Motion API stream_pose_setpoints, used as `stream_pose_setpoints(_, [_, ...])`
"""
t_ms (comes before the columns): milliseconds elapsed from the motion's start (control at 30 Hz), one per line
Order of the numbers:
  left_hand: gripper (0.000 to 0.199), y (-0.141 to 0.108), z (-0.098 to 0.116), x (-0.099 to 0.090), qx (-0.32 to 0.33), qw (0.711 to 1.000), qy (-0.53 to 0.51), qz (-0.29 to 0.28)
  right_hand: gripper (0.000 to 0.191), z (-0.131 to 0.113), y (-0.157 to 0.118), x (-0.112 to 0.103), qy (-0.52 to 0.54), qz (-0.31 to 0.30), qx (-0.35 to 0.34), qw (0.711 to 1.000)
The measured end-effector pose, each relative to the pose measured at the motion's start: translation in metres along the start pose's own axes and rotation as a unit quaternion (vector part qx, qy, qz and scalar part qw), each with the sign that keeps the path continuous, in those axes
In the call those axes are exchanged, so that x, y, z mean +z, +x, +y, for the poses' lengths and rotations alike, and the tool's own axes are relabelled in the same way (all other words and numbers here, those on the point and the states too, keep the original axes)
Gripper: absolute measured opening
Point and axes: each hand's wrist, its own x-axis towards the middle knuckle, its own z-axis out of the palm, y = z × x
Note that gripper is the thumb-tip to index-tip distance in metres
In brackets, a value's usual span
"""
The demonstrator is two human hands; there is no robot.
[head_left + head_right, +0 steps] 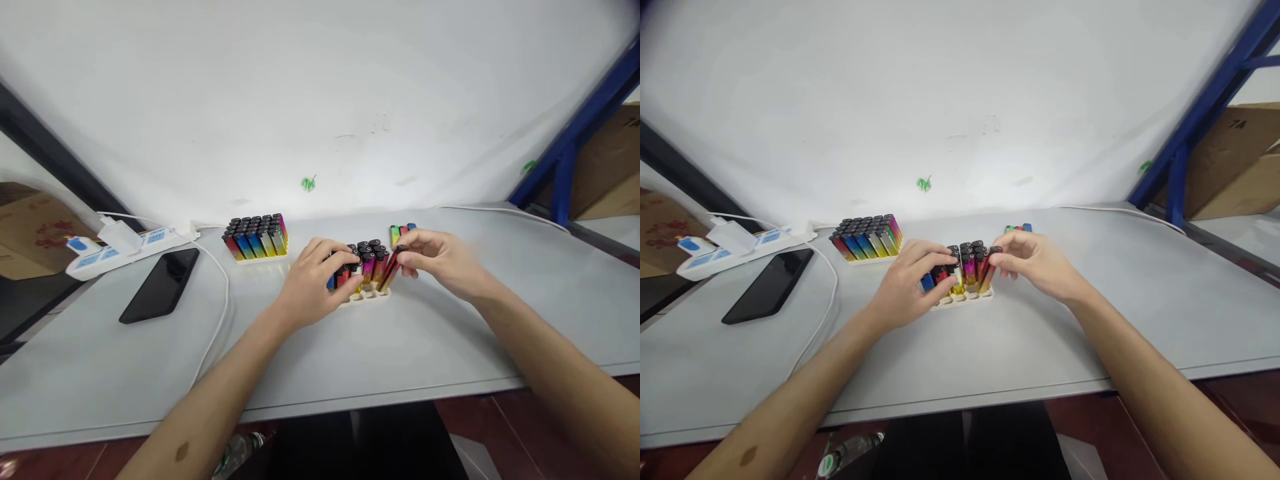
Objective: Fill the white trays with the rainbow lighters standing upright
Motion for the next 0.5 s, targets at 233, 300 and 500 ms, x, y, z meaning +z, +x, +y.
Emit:
stream_pose_setpoints(233, [0.019,0.0,0.0,0.0,-0.002,1.0,0.004,0.0,0.034,0.002,-0.003,0.021,-0.19,0.043,-0.077,0.978])
stream_pose_setpoints(300, [0.019,0.0,0.0,0.0,0.0,1.0,0.004,-0.001,0.032,0.001,-0.004,0.024,-0.225,0.046,-0.113,0.967])
stream_pose_setpoints(500, [0.026,-0.001,0.001,0.003,0.018,0.999,0.049,0.004,0.038,0.006,-0.007,0.033,-0.201,0.058,-0.128,0.969])
